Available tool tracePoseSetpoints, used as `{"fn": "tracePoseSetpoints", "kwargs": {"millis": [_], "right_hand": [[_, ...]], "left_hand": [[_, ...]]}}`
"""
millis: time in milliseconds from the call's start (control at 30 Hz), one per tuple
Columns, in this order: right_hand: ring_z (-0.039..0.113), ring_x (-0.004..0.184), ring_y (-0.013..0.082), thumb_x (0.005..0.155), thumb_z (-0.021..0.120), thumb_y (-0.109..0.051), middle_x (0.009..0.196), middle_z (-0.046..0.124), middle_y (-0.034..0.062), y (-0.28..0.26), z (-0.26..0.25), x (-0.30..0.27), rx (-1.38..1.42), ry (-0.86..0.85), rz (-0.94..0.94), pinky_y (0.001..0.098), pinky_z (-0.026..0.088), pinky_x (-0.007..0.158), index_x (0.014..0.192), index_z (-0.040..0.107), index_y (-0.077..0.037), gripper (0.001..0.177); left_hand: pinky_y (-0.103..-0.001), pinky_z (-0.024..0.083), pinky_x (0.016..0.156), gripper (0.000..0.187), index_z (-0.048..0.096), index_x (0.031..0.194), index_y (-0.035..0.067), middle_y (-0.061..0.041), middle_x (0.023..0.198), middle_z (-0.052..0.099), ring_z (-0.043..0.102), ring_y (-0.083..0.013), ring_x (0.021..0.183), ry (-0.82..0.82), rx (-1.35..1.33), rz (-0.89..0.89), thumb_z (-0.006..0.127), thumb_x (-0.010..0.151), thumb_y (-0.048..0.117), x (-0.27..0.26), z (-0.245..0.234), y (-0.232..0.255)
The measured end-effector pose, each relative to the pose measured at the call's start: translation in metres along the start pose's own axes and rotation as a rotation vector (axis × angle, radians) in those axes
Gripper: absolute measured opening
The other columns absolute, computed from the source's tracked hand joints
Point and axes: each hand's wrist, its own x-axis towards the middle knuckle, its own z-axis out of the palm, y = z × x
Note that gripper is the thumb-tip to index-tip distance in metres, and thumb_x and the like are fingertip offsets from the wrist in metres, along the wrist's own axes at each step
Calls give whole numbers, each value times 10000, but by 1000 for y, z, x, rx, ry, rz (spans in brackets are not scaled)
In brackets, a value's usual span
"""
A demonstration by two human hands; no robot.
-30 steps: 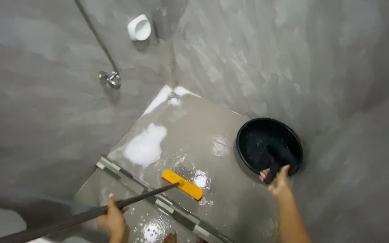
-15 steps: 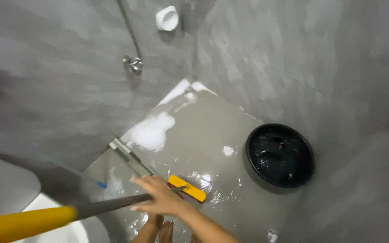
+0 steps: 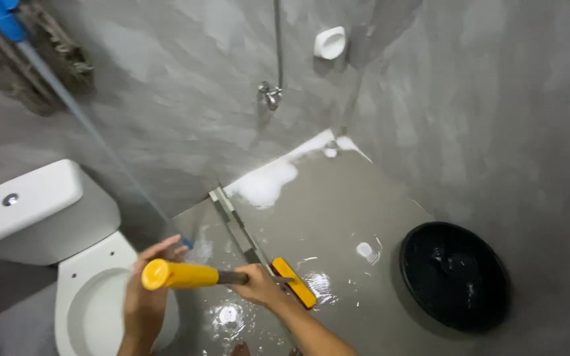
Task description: The person scrubs a soapy bathroom floor with a long-handled brush, moving around the toilet and sink. They use a dipper to pour water from a bucket, rinsing the floor while continuing to scrub.
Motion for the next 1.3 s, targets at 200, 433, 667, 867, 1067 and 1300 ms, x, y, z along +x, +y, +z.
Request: {"fn": "tracePoseSetpoints", "kwargs": {"millis": [200, 433, 667, 867, 1067, 1300], "right_hand": [[531, 629, 231, 938, 771, -222, 640, 573, 157, 9, 54, 9, -113, -75, -126, 403, 460, 606, 700, 583, -25, 361], [616, 675, 335, 1005, 721, -269, 686, 635, 148, 91, 56, 44, -361, -162, -280, 454, 483, 735, 639, 607, -72, 432], [617, 689, 361, 795, 804, -228, 710, 637, 159, 119, 19, 71, -357, 142, -136, 472, 514, 677, 667, 635, -41, 283], [625, 654, 347, 898, 761, -271, 656, 638, 147, 17, 13, 89, -465, 313, -317, 467, 506, 902, 646, 660, -65, 341], [662, 778, 356, 1016, 592, -332, 776, 669, 163, -24, 74, 76, -328, -26, -90, 455, 510, 758, 777, 711, -76, 371], [648, 805, 393, 1003, 634, -273, 795, 665, 193, 44, 78, 77, -387, -32, -128, 474, 510, 776, 750, 667, -40, 346]], "left_hand": [[-418, 520, 883, 569, 636, 1072, -74, -199, 1002, 716, 665, -287, 932, -316, -944, 224, 624, 1094, 495, -2, -12, 59], [-390, 516, 561, 305, 545, 733, 45, -74, 643, 607, 585, -213, 543, -194, -503, 320, 662, 992, 157, -30, 5, 15], [-323, 481, 612, 184, 561, 741, 3, -80, 720, 615, 581, -177, 644, 83, -203, 51, 587, 923, -4, -41, 52, -54], [-328, 525, 737, 306, 573, 662, 5, -77, 708, 644, 635, -188, 723, 108, -213, 173, 574, 966, 33, 1, 27, -9], [-350, 497, 626, 334, 467, 626, 26, -60, 604, 525, 508, -151, 564, 133, -409, 242, 546, 950, 3, 5, -22, 39], [-377, 531, 643, 299, 454, 653, 51, -47, 624, 532, 525, -144, 582, 174, -492, 263, 570, 921, -17, -13, 4, -38]]}}
